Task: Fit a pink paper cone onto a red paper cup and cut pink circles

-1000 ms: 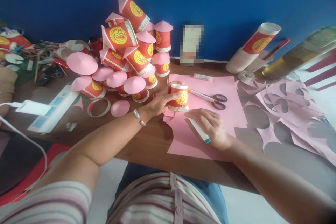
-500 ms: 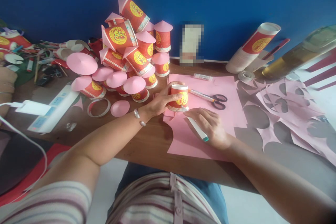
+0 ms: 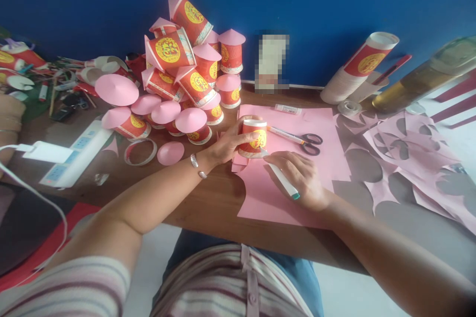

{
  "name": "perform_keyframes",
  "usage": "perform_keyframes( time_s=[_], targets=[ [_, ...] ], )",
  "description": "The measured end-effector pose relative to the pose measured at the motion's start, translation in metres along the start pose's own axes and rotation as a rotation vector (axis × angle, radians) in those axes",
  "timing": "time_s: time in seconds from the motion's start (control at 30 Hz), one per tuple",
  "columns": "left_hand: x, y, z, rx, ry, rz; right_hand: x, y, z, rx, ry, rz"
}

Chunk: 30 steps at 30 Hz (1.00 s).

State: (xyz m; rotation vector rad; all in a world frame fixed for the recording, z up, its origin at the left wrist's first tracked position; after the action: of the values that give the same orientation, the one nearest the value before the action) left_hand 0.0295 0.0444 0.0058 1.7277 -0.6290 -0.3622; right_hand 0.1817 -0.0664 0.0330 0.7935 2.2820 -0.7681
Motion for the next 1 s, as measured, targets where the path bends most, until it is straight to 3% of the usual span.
perform_keyframes(
  time_s=[0.37,1.0],
  targets=[
    [0.0024,-0.0051,0.0004,-0.053,-0.018,0.109,0.0012,-0.0009,-0.0004,-0.019,-0.015,0.009],
    [0.0007,-0.0055,0.0004,-0.054,-0.016,0.102,0.0017,-0.002,0.0025,-0.006,0.014,0.021]
  ],
)
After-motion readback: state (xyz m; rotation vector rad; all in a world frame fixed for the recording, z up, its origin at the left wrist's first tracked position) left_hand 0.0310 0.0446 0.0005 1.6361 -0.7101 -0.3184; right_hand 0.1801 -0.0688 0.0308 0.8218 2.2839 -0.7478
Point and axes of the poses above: each hand's wrist, its own z-axis away from the middle knuckle, its own x-axis out of the palm, y = z × x, the point moved 5 cm from there along -z, towards the middle knuckle, and after that the axes turned 10 degrees about x, right-handed, at the moved point
